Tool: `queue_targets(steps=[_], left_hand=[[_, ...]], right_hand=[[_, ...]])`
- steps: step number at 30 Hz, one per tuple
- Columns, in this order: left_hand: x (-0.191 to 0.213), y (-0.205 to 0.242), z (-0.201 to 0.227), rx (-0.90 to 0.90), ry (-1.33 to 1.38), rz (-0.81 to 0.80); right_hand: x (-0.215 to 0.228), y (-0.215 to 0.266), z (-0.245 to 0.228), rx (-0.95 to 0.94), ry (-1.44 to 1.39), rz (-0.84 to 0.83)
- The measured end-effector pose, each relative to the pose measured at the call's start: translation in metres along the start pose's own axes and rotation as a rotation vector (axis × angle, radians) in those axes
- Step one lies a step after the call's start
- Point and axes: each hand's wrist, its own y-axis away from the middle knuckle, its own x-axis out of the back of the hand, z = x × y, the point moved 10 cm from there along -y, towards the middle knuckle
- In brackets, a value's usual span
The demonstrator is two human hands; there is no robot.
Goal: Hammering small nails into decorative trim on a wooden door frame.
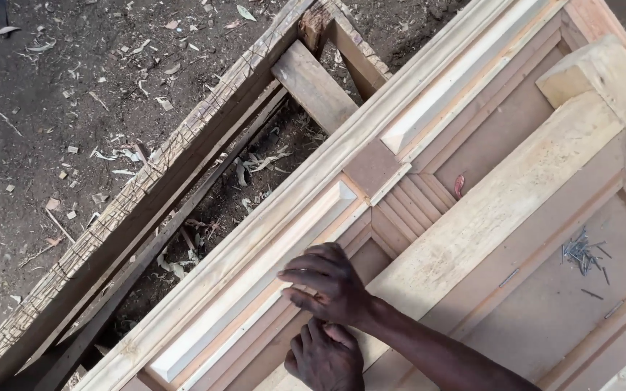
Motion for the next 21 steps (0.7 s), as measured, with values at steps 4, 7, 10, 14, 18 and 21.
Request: queue_targets(steps=[4, 7, 10, 14, 18, 21], left_hand=[[0.007, -0.006, 0.005, -0.013, 0.031, 0.022], [0.005, -0.002, 0.005, -0.076, 0.031, -0.026], [-0.009, 0.003, 0.008, -0.085, 0.037, -0.136], [-0.012, 0.000, -0.004, -0.036, -0.009, -0.128], [-0.014, 0.002, -0.005, -0.043, -0.046, -0.090], [-0.014, 0.001, -0.004, -0.018, -0.004, -0.104]], right_hand=[[0.085, 0.053, 0.010, -0.253, 0.120, 0.182], [0.154, 0.119, 0.017, -0.482, 0.269, 0.338], [0.234, 0.223, 0.033, -0.787, 0.471, 0.571], [0.315, 0.352, 0.074, -1.012, 0.657, 0.920], [0.343, 0.390, 0.112, -1.119, 0.629, 0.992], [0.347, 0.394, 0.122, -1.095, 0.607, 1.105]])
